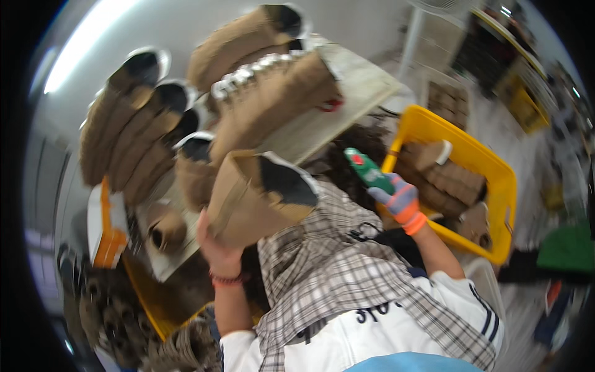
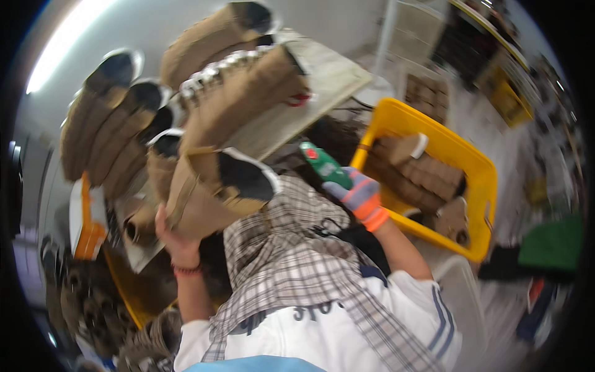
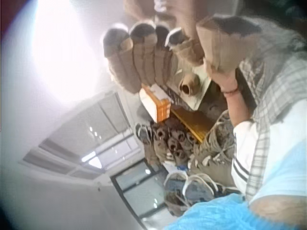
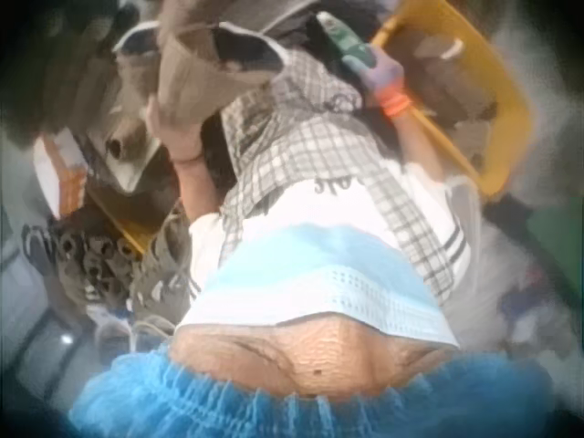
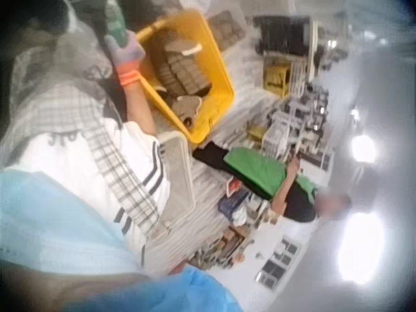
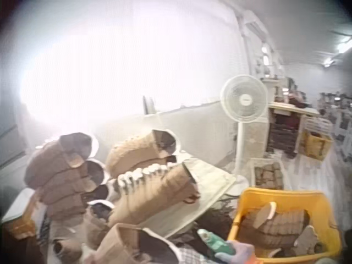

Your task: The person sits on the floor and uses a green handheld electric trimmer to smooth the edges of brown shoe uppers. They then switch to scissors to trim the interior lining of the shoe parts. Finished pieces are placed on a nearby table.

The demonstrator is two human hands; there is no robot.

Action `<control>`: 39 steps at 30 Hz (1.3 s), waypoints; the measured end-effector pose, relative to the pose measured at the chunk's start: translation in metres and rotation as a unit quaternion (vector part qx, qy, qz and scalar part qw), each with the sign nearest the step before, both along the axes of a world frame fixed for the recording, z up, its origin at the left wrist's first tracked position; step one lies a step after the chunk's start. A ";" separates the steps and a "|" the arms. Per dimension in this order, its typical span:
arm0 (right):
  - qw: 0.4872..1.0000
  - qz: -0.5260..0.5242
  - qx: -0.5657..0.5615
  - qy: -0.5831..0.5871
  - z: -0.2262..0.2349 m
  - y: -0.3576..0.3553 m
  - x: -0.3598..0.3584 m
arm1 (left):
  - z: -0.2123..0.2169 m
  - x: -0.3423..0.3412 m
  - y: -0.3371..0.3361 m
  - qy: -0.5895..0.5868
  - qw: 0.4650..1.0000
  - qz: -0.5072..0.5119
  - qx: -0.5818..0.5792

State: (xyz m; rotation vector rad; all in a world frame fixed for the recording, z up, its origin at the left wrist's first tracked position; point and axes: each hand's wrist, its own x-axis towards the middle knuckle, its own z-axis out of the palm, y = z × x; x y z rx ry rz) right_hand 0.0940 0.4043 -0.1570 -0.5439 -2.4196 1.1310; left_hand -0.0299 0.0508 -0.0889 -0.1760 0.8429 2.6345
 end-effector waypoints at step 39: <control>0.935 0.196 0.195 0.223 0.051 -0.043 -0.020 | 0.011 -0.036 0.035 0.027 0.979 -0.068 0.190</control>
